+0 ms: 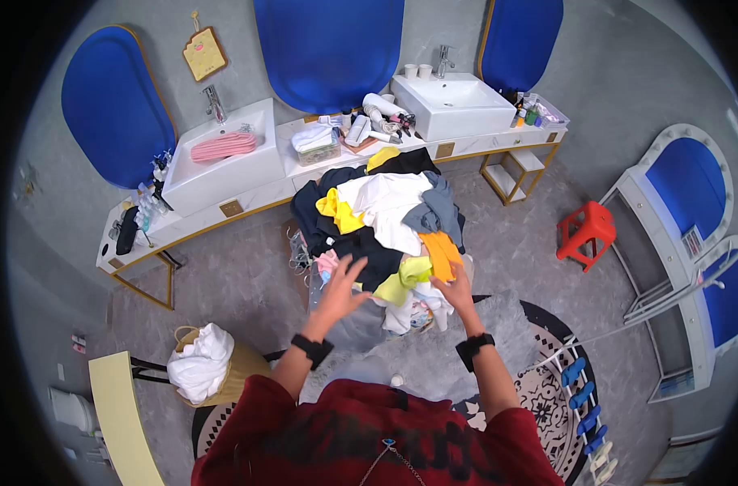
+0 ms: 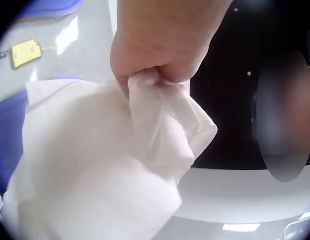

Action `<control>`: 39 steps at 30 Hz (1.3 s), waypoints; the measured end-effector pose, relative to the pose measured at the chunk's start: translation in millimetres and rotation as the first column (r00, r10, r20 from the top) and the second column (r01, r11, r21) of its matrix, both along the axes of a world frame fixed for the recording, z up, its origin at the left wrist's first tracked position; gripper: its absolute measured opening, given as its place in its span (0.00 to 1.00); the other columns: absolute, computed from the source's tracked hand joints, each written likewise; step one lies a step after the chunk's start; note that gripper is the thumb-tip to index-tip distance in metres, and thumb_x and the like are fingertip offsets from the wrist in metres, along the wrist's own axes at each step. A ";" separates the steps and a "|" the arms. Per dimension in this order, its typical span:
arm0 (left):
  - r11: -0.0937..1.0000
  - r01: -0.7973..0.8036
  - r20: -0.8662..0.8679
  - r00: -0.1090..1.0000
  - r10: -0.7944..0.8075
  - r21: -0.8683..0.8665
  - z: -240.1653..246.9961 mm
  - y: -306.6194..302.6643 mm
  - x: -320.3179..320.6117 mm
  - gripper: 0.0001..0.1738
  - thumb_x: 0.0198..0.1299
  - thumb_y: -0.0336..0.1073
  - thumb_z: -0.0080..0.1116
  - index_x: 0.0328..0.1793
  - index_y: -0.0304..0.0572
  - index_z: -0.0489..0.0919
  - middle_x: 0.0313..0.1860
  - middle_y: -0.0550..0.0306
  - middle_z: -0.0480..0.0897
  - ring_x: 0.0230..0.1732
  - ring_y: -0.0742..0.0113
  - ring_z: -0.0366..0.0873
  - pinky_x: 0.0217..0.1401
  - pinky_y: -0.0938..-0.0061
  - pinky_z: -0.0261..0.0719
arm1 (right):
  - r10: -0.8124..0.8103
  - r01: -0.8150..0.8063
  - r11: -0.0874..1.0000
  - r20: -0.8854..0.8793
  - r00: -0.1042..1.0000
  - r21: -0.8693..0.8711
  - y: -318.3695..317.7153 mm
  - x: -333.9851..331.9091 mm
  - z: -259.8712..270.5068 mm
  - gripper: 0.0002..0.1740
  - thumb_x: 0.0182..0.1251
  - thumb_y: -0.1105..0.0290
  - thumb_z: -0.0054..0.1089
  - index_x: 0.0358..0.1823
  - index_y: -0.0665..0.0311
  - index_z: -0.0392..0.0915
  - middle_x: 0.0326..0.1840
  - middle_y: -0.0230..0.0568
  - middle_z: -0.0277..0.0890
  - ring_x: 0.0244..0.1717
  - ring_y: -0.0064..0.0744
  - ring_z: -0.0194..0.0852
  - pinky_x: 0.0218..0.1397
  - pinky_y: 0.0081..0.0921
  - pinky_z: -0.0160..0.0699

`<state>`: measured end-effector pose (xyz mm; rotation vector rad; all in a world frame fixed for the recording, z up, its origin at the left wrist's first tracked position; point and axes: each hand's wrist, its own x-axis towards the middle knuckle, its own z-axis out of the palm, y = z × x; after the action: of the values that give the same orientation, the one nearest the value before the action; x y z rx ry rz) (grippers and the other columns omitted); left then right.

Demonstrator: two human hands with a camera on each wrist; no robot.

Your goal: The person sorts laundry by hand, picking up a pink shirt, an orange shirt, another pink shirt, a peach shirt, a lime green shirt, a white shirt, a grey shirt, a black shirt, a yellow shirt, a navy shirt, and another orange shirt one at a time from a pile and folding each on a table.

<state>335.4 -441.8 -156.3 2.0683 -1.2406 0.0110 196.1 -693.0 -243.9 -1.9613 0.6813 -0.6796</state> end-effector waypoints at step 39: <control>0.361 -0.237 -0.189 0.968 0.164 -0.902 236.2 -102.0 53.0 0.03 0.54 0.23 0.45 0.32 0.39 0.65 0.29 0.61 0.71 0.31 0.76 0.69 0.34 0.82 0.70 | 0.648 -0.670 0.730 -0.175 0.741 -0.137 -166.4 127.2 31.3 0.48 0.39 0.70 0.65 0.64 0.60 0.48 0.55 0.57 0.59 0.56 0.53 0.58 0.60 0.33 0.58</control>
<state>388.4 -543.8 79.9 1.1399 -0.6214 0.6243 323.2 -859.4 -212.6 -2.2378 -0.0645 -0.1835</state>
